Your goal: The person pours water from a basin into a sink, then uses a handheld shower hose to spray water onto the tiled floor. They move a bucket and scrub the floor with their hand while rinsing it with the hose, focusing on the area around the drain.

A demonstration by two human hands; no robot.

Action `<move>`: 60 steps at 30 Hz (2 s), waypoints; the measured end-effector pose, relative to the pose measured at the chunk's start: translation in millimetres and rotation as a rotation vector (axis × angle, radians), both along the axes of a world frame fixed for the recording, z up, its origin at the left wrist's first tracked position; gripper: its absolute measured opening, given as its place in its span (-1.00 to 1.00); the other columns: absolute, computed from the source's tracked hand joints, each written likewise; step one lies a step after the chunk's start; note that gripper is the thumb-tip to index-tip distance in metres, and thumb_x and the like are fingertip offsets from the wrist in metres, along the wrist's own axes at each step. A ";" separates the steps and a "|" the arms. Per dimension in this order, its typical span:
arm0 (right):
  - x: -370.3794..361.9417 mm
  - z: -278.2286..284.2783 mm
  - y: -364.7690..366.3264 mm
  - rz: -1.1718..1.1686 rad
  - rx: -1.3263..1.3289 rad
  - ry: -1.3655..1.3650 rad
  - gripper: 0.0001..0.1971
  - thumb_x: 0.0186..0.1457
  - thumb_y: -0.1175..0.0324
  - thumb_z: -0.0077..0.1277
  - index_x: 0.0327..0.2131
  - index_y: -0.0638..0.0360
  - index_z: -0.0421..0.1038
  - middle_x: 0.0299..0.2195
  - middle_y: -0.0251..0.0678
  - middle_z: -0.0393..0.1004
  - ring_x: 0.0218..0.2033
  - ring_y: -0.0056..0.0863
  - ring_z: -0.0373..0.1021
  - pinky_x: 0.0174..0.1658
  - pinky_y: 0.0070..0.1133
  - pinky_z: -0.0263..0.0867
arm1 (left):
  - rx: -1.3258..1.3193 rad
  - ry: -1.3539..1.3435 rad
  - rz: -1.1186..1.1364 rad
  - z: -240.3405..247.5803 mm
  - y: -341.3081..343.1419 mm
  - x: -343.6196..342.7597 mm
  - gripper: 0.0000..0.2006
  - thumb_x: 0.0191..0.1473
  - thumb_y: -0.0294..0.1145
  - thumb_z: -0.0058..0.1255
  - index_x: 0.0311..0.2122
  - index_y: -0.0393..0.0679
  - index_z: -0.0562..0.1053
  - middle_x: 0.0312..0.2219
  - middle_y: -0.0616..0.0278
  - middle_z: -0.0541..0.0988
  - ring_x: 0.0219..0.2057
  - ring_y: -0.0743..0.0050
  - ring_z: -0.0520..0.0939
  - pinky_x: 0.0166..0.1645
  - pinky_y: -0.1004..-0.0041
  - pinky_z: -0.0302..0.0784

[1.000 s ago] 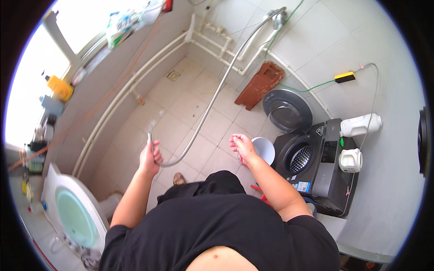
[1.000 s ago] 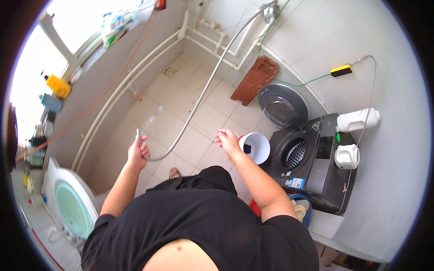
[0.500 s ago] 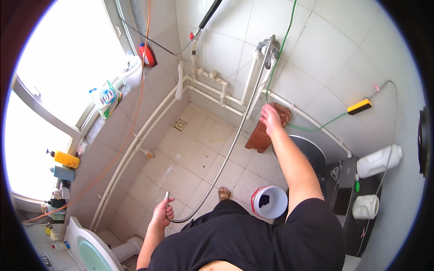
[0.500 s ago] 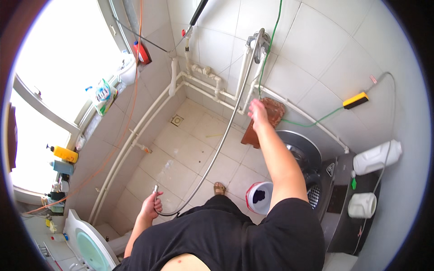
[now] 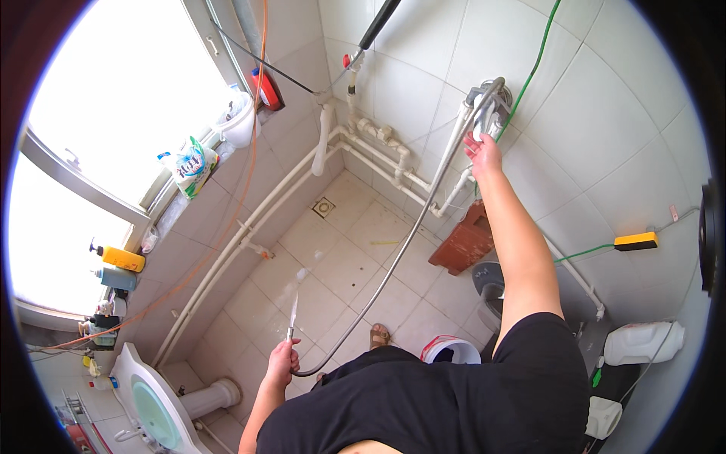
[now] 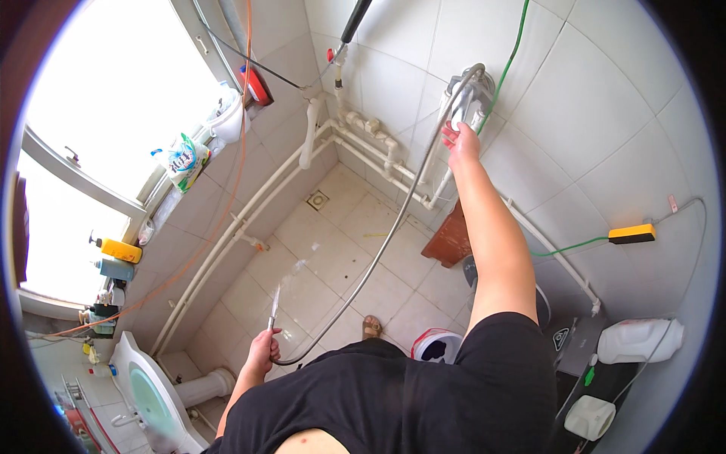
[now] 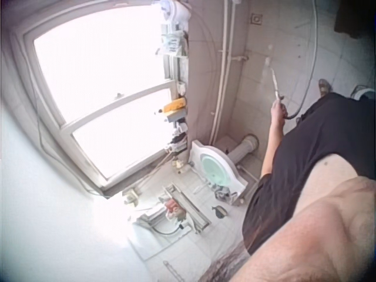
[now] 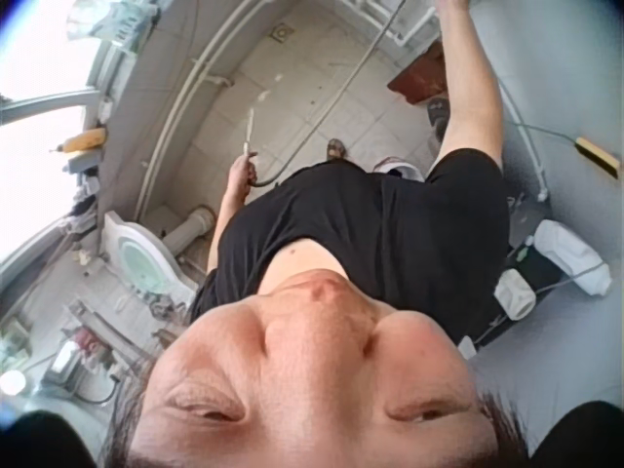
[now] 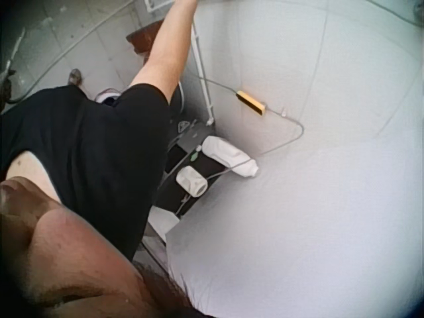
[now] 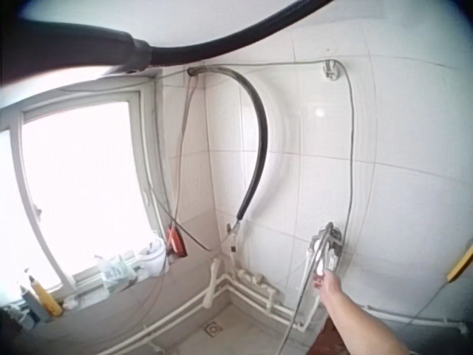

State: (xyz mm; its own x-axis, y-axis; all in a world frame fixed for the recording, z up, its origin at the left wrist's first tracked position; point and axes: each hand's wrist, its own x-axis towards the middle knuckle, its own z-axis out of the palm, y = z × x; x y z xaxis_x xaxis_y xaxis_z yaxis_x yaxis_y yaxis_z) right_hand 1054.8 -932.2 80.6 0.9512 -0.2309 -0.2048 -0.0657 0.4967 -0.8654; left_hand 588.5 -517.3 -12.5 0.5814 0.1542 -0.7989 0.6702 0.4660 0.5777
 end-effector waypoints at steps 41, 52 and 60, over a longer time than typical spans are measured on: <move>-827.5 -137.4 81.5 -0.718 0.495 0.650 -0.84 0.07 0.29 -0.32 -0.55 0.04 0.08 -0.74 -0.47 0.11 -0.77 -0.65 0.04 -0.71 -0.67 -0.02 | -0.133 0.117 -0.982 -45.8 0.5 -193.7 -0.73 0.00 -0.24 -0.20 -0.21 -0.17 0.31 -0.36 0.24 0.40 -0.33 0.40 0.42 -0.29 0.40 0.38; -875.5 -157.6 -26.9 -0.793 0.483 0.709 -0.84 0.08 0.36 -0.36 -0.55 0.13 0.05 -0.74 -0.40 0.09 -0.76 -0.59 0.03 -0.71 -0.67 0.01 | -0.048 0.280 -0.766 -84.1 47.1 -265.9 -0.76 0.00 -0.26 -0.21 -0.23 -0.13 0.30 -0.43 0.29 0.41 -0.40 0.46 0.42 -0.33 0.45 0.34; -874.3 -159.2 -80.1 -0.668 0.457 0.716 -0.82 0.07 0.36 -0.34 -0.58 0.14 0.05 -0.75 -0.40 0.10 -0.77 -0.60 0.03 -0.70 -0.69 0.03 | -0.053 0.219 -0.653 -78.3 45.9 -311.6 -0.77 0.01 -0.25 -0.21 -0.24 -0.11 0.30 -0.46 0.33 0.41 -0.43 0.52 0.42 -0.35 0.49 0.32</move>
State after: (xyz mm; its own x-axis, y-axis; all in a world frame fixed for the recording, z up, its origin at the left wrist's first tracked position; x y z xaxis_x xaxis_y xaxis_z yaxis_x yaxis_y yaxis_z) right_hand 180.4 -1012.2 -78.6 0.2862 -0.4197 -0.8614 -0.0787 0.8856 -0.4577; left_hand 276.9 -471.4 -90.8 0.3665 -0.2156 -0.9051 0.9217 -0.0488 0.3849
